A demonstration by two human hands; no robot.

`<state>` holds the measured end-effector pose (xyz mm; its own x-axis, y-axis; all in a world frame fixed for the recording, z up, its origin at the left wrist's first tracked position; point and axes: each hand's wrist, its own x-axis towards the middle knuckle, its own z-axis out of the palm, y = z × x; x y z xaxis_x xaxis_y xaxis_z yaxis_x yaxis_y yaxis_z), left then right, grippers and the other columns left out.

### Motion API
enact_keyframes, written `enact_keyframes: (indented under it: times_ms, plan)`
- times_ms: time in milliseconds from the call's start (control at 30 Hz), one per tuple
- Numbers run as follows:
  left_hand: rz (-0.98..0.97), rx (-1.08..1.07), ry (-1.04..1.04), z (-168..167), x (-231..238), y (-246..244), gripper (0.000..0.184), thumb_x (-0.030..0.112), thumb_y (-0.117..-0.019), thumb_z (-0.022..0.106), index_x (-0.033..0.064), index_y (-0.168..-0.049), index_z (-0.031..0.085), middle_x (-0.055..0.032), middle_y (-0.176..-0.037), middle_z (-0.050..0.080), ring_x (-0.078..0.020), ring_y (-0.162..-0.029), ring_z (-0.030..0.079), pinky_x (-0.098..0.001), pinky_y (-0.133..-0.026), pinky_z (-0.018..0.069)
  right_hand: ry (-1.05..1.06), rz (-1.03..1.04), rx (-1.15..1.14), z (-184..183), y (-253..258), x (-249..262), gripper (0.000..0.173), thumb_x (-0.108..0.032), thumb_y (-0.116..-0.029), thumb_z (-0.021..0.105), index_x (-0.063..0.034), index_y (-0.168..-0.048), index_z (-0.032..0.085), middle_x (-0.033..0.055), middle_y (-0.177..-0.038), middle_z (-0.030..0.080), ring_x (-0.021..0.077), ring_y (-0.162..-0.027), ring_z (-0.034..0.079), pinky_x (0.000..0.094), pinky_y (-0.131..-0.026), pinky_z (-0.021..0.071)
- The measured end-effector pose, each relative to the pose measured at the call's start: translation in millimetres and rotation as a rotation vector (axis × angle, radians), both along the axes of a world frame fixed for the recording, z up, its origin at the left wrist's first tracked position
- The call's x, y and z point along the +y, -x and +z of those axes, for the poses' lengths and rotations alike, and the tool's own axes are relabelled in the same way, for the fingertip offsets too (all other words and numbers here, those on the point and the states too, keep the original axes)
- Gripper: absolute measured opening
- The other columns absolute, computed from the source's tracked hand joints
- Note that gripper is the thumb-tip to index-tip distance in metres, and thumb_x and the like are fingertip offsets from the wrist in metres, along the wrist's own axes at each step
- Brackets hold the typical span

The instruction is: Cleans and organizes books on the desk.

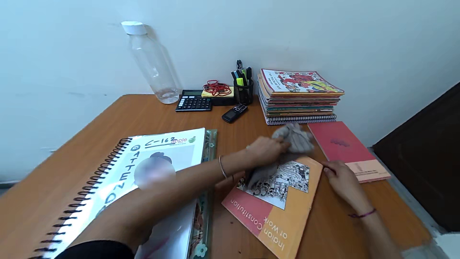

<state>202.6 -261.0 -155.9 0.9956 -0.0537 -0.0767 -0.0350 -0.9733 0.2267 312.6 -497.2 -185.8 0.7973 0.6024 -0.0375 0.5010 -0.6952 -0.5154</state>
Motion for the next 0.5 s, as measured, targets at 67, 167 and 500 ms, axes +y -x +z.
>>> enact_keyframes:
  times_ms: [67, 167, 500]
  plan:
    - [0.069, -0.033, -0.013, -4, 24, -8, 0.038, 0.021, -0.1115, 0.043, 0.0113, -0.146, 0.056, -0.0211, -0.141, 0.059, -0.045, -0.106, 0.068, -0.0633, -0.083, 0.0534, 0.03, -0.006, 0.041, 2, -1, 5, 0.029, -0.007, -0.1037, 0.056, -0.0008, -0.129, 0.069, 0.0253, -0.131, 0.062, 0.04, -0.122, 0.059, 0.0544, -0.105, 0.0447]
    - [-0.071, -0.196, -0.047, -15, 31, 6, 0.035, 0.015, -0.1086, 0.049, 0.0099, -0.141, 0.062, -0.0226, -0.125, 0.066, -0.0426, -0.099, 0.07, -0.0588, -0.077, 0.0555, 0.072, -0.01, 0.094, 7, -2, 12, 0.035, -0.018, -0.1036, 0.061, -0.0002, -0.133, 0.065, 0.0262, -0.132, 0.059, 0.0386, -0.119, 0.06, 0.0528, -0.102, 0.0468]
    - [-0.857, -0.352, -0.063, -17, -44, 127, 0.045, -0.008, -0.0934, 0.054, 0.0151, -0.129, 0.069, -0.0086, -0.098, 0.072, -0.025, -0.08, 0.067, -0.0388, -0.066, 0.0508, 0.017, -0.044, 0.281, 7, -12, 23, 0.03, -0.013, -0.1007, 0.066, 0.0011, -0.127, 0.064, 0.0195, -0.11, 0.069, 0.028, -0.089, 0.07, 0.0436, -0.081, 0.0581]
